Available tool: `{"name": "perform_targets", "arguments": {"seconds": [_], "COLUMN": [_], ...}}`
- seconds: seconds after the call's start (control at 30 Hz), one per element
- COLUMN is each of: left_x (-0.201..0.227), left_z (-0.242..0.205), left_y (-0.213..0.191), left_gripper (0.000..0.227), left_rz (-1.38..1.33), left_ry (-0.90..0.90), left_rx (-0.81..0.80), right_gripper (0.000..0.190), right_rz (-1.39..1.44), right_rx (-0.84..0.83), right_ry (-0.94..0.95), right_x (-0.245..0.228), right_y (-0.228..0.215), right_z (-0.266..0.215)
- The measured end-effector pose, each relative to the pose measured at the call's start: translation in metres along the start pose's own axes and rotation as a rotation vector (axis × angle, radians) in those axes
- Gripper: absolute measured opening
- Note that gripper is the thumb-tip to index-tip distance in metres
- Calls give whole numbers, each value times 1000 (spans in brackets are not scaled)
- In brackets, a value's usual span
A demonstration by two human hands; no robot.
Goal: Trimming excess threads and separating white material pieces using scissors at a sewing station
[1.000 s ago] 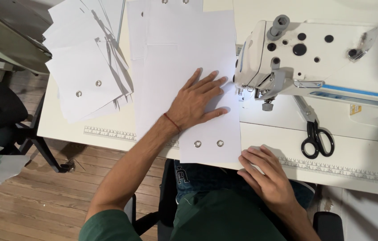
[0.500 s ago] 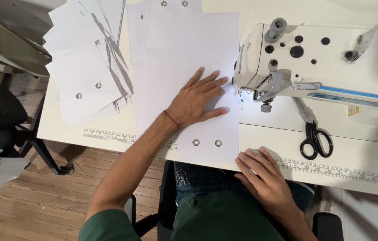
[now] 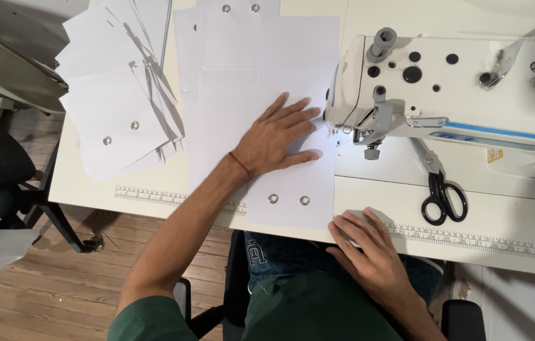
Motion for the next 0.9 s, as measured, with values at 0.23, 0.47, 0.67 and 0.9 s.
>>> {"name": "perform_targets", "arguments": {"seconds": [0.23, 0.47, 0.67, 0.9], "left_x": [-4, -7, -8, -9], "left_z": [2, 5, 5, 5], "left_y": [-1, 1, -1, 0], "left_gripper": [61, 64, 65, 65], "left_rz": [-25, -32, -42, -41], "left_ry": [16, 31, 36, 36], "left_rx": [5, -21, -20, -13], "right_gripper": [43, 44, 44, 44], "right_rz": [-22, -33, -34, -21], "right_rx": [-11, -8, -17, -17], "right_ry": [-7, 3, 7, 24], "right_x": [0, -1, -2, -2], "right_y": [3, 4, 4, 4], "right_z": [0, 3, 4, 5]}}
Point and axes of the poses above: each hand's wrist, its own z-axis towards the middle knuckle, its own y-axis out of the palm, x = y × z, the point moved 5 cm from there along z, towards the middle knuckle, and after that the axes turned 2 degrees about x, right-handed, at the moved point
